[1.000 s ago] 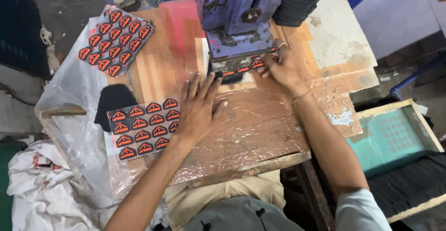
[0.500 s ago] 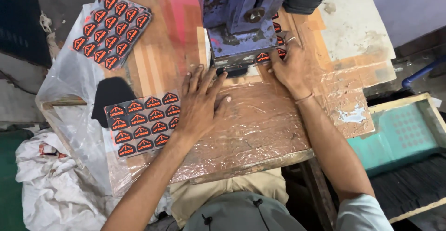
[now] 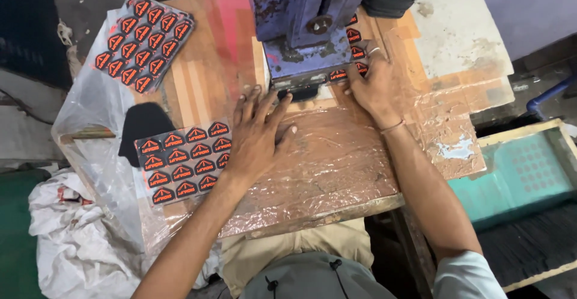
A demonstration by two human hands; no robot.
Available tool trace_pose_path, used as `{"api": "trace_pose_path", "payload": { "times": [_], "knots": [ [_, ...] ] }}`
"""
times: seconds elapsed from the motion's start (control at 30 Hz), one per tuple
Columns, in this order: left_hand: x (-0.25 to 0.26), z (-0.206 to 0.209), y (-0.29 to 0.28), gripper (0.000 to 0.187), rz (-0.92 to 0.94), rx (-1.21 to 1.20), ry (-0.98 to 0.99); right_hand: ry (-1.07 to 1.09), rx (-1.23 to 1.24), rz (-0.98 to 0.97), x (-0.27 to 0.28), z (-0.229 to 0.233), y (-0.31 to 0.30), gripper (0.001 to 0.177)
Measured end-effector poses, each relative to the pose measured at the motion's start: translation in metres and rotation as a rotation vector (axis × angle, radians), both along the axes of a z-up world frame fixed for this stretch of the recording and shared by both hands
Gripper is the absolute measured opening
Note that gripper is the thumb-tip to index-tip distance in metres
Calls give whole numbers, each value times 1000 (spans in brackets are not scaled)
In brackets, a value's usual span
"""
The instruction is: The person uses a manual press to stamp a logo onto small black items, then places them into clear plastic packaging. They repeatedly pick up the packaged items and arrange them on the workbench.
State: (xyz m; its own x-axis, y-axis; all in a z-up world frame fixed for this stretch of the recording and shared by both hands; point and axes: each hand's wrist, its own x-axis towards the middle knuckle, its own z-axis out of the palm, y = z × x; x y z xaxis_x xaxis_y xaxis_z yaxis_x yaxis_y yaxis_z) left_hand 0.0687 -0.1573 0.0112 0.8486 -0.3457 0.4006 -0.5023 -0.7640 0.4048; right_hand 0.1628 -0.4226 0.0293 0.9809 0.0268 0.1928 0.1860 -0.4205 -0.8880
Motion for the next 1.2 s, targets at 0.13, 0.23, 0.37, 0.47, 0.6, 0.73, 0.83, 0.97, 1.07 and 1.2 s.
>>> {"api": "trace_pose_path", "payload": {
  "times": [0.13,0.23,0.37,0.47,0.6,0.73,0.83,0.97,1.07,1.2],
  "knots": [
    [-7,18,20,62,-39,-10,9,72,49,14,-18,16,-4,31],
    [-11,33,80,72,54,-31,-39,87,-35,51,-50,31,-22,41],
    [-42,-16,222,95,500,81,147,34,-217,-31,-109,18,-56,45],
    [-71,-8,243,60,674,-414,709,15,-325,-74,-134,18,-55,38],
    [-117,70,176,46,487,-631,420,116,-259,8,-161,58,-9,39],
    [-115,94,92,35,245,-657,524,47,22,299,-165,57,42,58],
    [-78,71,59,26,96,-689,608,209,65,266,-158,38,51,48],
    [-9,-8,51,42,-101,-931,803,-92,-405,127,-136,46,56,22],
    [3,-16,38,38,35,-471,449,-295,-1304,232,-164,14,59,24],
    [0,-8,33,44,173,-279,561,-342,-652,799,-256,30,83,21]
  ]
}}
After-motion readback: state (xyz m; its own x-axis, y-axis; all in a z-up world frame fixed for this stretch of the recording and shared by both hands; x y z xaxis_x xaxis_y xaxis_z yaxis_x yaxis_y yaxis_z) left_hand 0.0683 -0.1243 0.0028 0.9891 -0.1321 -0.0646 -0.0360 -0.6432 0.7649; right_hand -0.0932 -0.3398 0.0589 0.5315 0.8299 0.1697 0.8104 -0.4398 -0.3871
